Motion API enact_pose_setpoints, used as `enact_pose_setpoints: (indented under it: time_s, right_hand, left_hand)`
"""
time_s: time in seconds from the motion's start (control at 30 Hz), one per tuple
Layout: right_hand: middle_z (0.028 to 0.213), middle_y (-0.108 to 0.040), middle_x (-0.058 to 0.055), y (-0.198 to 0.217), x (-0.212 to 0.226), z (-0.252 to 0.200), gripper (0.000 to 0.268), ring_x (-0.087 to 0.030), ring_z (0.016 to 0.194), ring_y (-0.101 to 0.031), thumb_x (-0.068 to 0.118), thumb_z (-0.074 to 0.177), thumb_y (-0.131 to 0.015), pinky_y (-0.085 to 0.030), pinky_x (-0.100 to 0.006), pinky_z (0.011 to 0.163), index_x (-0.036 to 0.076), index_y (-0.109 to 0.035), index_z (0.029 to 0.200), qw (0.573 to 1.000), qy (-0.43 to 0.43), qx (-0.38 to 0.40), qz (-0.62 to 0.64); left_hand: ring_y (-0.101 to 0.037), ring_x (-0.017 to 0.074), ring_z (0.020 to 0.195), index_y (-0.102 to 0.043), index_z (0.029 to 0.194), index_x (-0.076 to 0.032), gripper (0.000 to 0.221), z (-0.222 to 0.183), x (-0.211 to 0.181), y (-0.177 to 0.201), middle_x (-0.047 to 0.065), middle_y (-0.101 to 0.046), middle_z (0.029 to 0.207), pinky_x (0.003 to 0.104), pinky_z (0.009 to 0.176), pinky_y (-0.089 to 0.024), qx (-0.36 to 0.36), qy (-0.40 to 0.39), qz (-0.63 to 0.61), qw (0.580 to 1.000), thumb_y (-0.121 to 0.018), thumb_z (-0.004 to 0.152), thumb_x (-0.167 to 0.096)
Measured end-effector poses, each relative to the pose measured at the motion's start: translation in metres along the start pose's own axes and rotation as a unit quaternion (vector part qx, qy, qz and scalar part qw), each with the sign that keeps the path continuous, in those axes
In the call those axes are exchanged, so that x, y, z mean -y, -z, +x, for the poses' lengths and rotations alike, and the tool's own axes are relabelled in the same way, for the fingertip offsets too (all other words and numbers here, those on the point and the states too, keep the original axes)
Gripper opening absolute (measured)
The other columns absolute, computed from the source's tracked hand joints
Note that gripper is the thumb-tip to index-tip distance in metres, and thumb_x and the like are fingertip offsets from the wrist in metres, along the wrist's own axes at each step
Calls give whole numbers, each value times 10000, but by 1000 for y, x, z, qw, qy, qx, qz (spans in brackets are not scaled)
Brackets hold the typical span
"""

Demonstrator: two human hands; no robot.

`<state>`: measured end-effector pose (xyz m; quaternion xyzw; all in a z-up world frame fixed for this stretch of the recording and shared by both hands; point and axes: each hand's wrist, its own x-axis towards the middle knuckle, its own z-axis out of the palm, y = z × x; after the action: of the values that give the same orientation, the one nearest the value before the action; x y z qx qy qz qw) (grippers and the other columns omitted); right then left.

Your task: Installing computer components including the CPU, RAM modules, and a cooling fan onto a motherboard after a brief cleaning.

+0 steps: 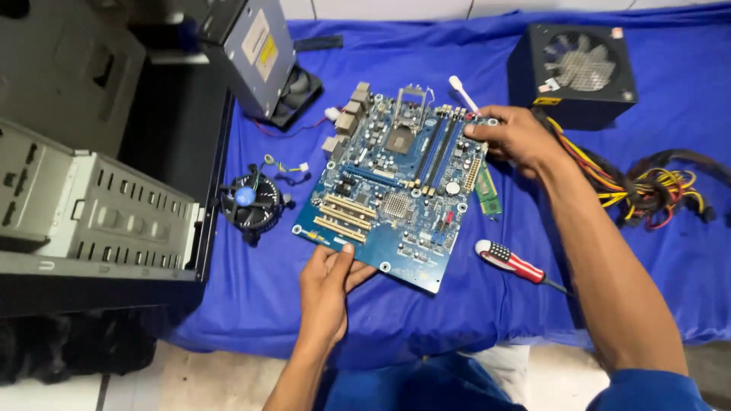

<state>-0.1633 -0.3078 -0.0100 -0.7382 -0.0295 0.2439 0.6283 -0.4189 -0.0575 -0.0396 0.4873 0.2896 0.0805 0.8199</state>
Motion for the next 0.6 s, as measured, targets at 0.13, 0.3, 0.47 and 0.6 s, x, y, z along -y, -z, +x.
enact_pose_setpoints:
  time_s: [0.13,0.3,0.47,0.6]
  right_hand:
    - [640,-510,0,-16,24,-12,170,-89,482,-345,219,905,-751,-220,-259,412,143,-708,1051,983,-43,-75,-165]
    - [673,-576,30,-15,-3,-4,181,-56,521,-392,208,873,-781,-297,-230,504,163,-733,1042,979,-15,-123,-162]
    - [855,-652,-15,-14,-11,2,408,-122,734,-502,365,823,-805,-375,-294,704,129,-755,1152,951,59,-173,-250]
    - [795,-546,-3,-15,-22,5,487,-110,670,-439,352,802,-844,-347,-289,633,122,-712,1210,956,45,-201,-209]
  left_hand:
    - [-778,347,759,-571,965,22,261,4,-22,4,267,-698,829,415,728,-677,23,120,131,984,-646,950,-227]
    - [-685,230,457,-630,775,1,379,-24,-37,14,185,-738,601,302,485,-557,127,144,374,907,-593,1019,-287]
    - [-583,76,642,-744,931,-288,231,-45,125,-13,-98,-691,821,283,658,-448,304,488,539,616,-666,967,-503]
    - [-612,576,1025,-454,1418,-46,403,-63,177,1,227,-462,1425,683,825,-483,607,16,673,421,-322,1066,-193]
